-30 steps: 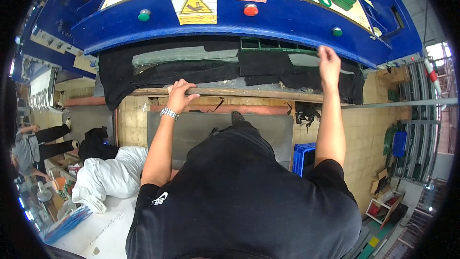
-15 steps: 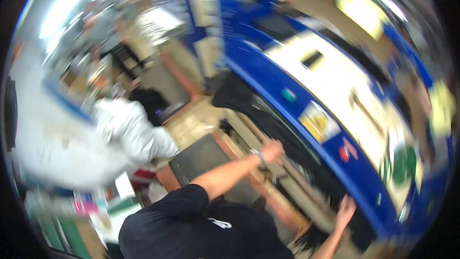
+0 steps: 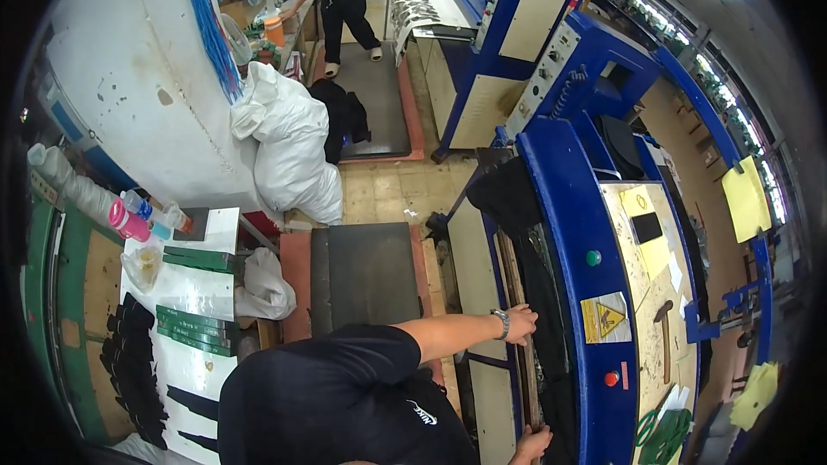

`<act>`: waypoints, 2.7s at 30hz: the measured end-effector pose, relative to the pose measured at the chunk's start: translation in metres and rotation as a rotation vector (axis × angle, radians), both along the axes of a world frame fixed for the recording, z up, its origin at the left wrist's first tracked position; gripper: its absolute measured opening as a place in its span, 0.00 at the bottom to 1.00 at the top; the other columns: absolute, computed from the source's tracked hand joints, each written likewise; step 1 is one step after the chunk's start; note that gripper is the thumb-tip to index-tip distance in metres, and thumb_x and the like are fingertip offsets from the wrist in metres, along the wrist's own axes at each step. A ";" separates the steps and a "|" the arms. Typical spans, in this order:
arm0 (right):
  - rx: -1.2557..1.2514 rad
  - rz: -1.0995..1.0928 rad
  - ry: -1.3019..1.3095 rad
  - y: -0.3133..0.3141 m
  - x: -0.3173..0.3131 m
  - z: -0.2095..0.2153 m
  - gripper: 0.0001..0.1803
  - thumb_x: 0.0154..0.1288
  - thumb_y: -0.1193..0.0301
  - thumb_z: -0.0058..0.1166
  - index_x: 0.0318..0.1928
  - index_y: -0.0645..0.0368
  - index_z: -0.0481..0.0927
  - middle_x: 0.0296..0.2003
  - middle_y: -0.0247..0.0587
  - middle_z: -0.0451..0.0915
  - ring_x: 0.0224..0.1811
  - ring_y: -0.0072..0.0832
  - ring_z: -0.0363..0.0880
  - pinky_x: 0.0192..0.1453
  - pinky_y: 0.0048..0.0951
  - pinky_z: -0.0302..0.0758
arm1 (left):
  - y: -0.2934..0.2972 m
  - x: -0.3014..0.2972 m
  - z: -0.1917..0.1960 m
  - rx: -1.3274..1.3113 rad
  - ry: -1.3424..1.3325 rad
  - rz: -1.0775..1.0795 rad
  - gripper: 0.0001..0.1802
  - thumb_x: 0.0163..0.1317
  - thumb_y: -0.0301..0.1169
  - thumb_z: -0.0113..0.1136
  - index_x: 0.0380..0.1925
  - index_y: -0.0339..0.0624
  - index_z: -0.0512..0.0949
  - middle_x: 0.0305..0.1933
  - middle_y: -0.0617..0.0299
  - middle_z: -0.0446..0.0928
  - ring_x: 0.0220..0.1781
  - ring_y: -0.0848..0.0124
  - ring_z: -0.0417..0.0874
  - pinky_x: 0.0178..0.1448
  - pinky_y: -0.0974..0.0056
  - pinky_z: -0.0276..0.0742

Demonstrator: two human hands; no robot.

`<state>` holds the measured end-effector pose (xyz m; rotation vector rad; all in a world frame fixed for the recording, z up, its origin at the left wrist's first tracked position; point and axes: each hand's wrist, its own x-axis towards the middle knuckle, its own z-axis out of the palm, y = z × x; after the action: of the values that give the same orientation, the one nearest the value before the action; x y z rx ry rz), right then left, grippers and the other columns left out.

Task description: Preparing and cutting fabric components using metal templates and a pressing machine in a shoe factory.

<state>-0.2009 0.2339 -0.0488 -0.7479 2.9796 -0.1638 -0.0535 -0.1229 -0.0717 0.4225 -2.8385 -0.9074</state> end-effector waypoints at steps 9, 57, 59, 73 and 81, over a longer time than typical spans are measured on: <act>-0.002 0.018 -0.011 -0.007 0.007 0.008 0.17 0.52 0.79 0.70 0.41 0.58 0.78 0.42 0.43 0.77 0.46 0.46 0.78 0.50 0.52 0.72 | 0.004 -0.010 0.004 -0.021 -0.055 0.045 0.25 0.58 0.46 0.68 0.49 0.41 0.85 0.59 0.47 0.73 0.65 0.52 0.70 0.79 0.44 0.51; -0.308 0.996 -0.250 0.032 0.045 0.053 0.05 0.61 0.79 0.60 0.36 0.69 0.80 0.26 0.53 0.75 0.28 0.47 0.78 0.35 0.38 0.75 | 0.139 0.058 -0.046 0.911 0.195 0.228 0.12 0.55 0.33 0.57 0.20 0.36 0.76 0.18 0.51 0.77 0.20 0.62 0.79 0.26 0.56 0.74; -0.293 1.028 -0.249 0.032 0.052 0.047 0.06 0.59 0.78 0.62 0.36 0.68 0.81 0.26 0.53 0.77 0.28 0.49 0.79 0.34 0.40 0.76 | 0.081 0.124 -0.027 0.982 0.337 0.404 0.13 0.56 0.33 0.59 0.17 0.37 0.72 0.15 0.62 0.70 0.21 0.74 0.72 0.26 0.58 0.69; -0.658 0.784 -0.514 -0.184 0.203 0.132 0.38 0.44 0.79 0.73 0.60 0.64 0.73 0.56 0.45 0.77 0.58 0.43 0.77 0.63 0.41 0.72 | -0.003 0.278 0.128 0.937 0.825 0.175 0.30 0.54 0.20 0.55 0.61 0.34 0.68 0.55 0.54 0.76 0.55 0.69 0.83 0.59 0.64 0.78; -0.426 0.860 -1.418 -0.242 0.232 0.096 0.26 0.46 0.78 0.72 0.49 0.67 0.80 0.37 0.42 0.85 0.36 0.32 0.85 0.53 0.36 0.80 | -0.010 0.294 0.176 0.755 0.848 0.183 0.24 0.56 0.21 0.55 0.56 0.29 0.76 0.50 0.52 0.84 0.49 0.71 0.84 0.57 0.64 0.79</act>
<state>0.0314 -0.0081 0.0467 -1.1568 1.1860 -0.8259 0.2402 -0.1326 0.1047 0.2559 -1.6222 -1.6093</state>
